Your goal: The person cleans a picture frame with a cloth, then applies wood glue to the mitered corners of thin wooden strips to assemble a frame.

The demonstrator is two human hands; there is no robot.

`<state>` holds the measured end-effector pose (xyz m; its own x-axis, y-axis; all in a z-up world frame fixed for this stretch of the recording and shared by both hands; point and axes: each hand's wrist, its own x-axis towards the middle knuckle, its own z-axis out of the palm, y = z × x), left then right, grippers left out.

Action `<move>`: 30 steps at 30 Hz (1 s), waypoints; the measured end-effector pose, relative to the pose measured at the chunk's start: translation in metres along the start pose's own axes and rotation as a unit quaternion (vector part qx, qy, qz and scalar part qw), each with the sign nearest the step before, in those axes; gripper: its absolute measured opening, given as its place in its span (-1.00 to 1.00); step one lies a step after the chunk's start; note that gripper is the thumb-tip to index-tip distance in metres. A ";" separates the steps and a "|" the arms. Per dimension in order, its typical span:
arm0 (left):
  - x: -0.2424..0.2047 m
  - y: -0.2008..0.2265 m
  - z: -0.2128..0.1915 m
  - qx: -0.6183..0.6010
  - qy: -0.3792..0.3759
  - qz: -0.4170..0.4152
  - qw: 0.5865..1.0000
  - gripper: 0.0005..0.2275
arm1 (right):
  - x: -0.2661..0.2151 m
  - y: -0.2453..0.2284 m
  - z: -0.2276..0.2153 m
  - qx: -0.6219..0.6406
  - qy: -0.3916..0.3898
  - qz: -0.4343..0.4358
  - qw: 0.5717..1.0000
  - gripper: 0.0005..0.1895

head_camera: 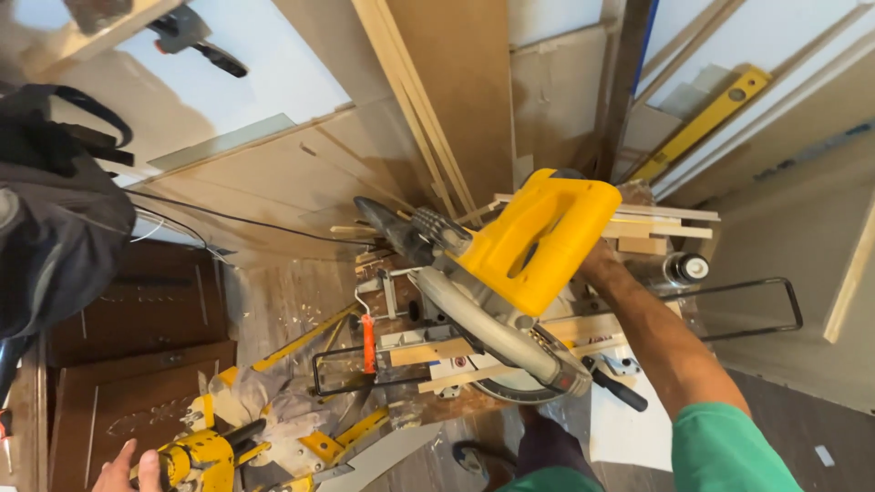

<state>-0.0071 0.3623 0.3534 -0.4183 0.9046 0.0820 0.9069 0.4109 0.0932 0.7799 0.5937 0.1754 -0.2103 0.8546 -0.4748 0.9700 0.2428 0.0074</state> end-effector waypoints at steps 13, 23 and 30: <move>0.043 0.126 -0.079 0.131 -0.327 -0.097 0.931 -0.33 | -0.247 -0.011 -0.181 0.052 -0.072 0.036 0.995 0.00; 0.037 0.144 -0.096 0.134 -0.319 -0.099 0.933 -0.37 | -0.420 -0.109 -0.308 0.036 0.104 -0.201 0.973 -0.03; 0.020 0.161 -0.128 0.079 -0.293 -0.086 0.949 -0.40 | -0.468 -0.195 -0.354 0.012 0.164 -0.385 0.908 -0.12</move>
<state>0.1239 0.4319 0.4968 -0.5024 0.7112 -0.4917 0.8438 0.5274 -0.0992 0.6462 0.3089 0.7074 -0.8487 0.5271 -0.0431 0.5212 0.8197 -0.2376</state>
